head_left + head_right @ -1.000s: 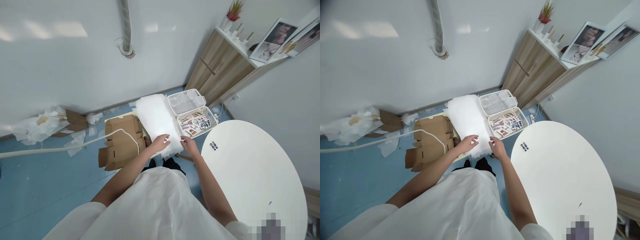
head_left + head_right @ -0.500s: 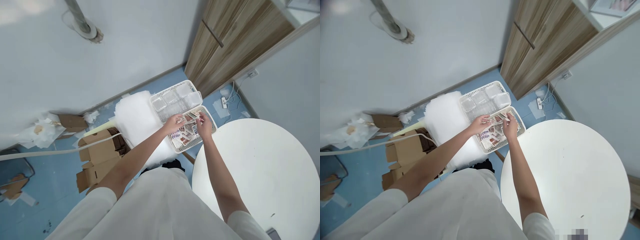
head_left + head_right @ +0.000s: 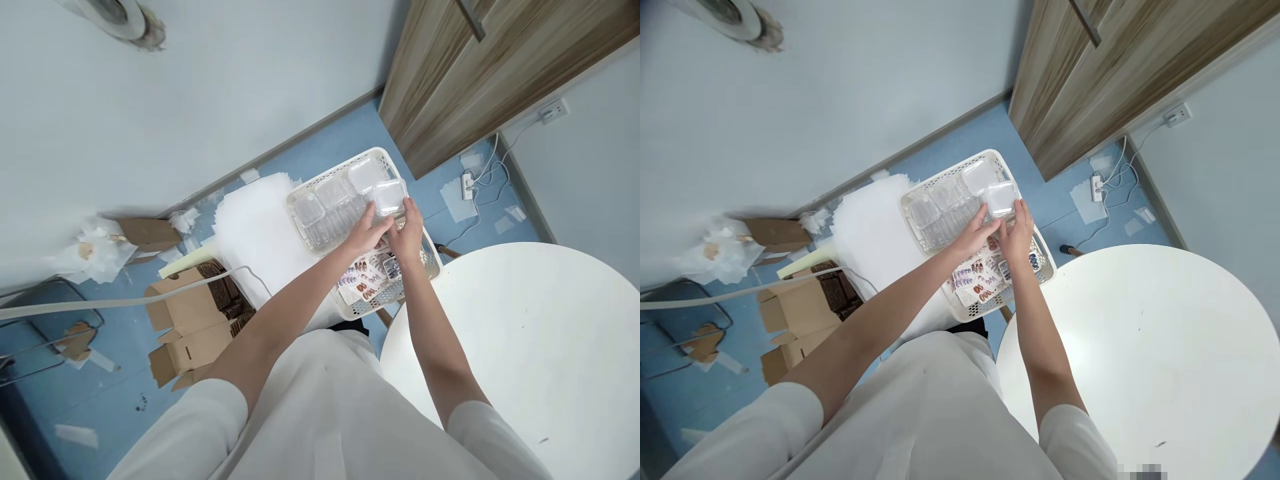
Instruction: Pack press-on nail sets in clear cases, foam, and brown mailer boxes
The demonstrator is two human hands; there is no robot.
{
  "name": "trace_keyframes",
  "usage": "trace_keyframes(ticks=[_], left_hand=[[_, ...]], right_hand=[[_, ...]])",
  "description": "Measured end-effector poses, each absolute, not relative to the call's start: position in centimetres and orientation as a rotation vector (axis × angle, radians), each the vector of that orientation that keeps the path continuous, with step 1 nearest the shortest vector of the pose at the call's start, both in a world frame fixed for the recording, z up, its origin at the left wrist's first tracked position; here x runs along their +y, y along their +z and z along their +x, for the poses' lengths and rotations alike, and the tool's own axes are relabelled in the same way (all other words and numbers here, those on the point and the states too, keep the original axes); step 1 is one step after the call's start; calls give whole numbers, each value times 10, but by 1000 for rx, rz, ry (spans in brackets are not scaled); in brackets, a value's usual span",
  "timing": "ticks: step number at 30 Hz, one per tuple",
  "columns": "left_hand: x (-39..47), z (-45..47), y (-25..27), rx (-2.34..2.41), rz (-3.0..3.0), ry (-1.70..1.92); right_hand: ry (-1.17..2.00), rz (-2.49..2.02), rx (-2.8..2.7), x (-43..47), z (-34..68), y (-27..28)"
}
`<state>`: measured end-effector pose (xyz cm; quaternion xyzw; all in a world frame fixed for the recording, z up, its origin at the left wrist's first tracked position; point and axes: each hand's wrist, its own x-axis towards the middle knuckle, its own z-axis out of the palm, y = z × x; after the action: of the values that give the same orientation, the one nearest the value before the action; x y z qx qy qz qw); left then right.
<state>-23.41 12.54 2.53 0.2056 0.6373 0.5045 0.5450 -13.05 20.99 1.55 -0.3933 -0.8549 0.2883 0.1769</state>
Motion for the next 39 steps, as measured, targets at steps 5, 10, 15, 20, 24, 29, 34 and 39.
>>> trace_keyframes(ticks=[5,10,15,20,24,29,34,39], left_hand=[[121,-233,21,1506,531,1320],[99,-231,21,1519,532,1489],[49,-215,37,1469,475,1673],[-27,-191,52,1442,443,1749],[-81,-178,60,1459,246,1672],[-116,-172,74,1390,311,1568],[-122,-151,83,1315,681,1328],[-113,-99,89,1116,874,1160]], right_hand=[[765,-1110,-2472,199,-132,18],[769,-1092,-2464,167,-128,37],[807,-1042,-2397,106,-110,61],[849,-993,-2304,26,-81,76],[910,-964,-2224,-39,-58,78],[1100,-1044,-2076,-86,-22,88],[1198,-1287,-1657,-93,26,108],[1442,-1334,-1130,-110,71,113]])
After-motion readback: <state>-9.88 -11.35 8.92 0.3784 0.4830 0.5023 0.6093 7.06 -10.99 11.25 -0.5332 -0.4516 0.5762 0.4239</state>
